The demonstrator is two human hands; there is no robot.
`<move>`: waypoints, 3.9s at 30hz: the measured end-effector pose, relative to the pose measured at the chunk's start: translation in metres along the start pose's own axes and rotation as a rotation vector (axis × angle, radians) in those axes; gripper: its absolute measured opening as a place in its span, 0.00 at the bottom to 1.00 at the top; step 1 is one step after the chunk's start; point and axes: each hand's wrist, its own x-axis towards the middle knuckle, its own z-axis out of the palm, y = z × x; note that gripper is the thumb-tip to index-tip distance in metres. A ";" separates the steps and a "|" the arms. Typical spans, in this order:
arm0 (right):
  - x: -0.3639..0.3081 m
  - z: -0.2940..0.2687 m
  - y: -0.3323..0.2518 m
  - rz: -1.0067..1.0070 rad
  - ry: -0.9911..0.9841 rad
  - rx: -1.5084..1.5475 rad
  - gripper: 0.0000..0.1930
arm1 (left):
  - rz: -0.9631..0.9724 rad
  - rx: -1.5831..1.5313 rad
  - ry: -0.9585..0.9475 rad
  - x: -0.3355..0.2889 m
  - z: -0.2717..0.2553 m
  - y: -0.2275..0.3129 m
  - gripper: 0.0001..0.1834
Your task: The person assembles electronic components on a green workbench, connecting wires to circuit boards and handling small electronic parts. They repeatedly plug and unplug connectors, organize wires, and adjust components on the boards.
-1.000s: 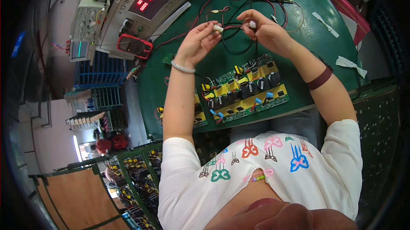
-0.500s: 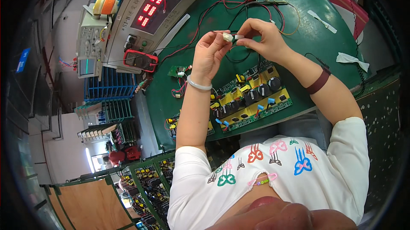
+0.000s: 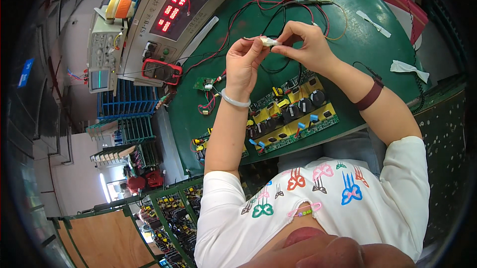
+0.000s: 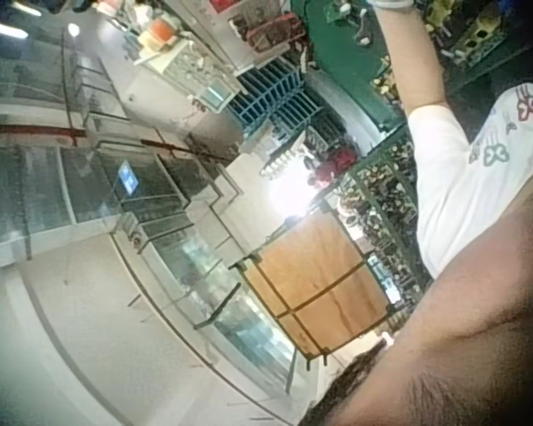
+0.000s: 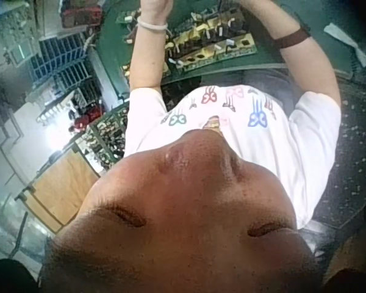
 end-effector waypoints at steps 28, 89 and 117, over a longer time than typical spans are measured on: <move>0.000 -0.003 0.040 0.347 0.082 0.043 0.12 | 0.217 0.722 0.411 -0.088 -0.139 0.061 0.12; 0.006 -0.013 0.019 0.371 0.039 -0.055 0.10 | 0.347 1.526 -0.468 -0.101 -0.024 0.019 0.04; 0.013 -0.036 0.045 0.274 0.069 -0.229 0.10 | 0.188 1.406 0.440 -0.142 -0.098 0.036 0.09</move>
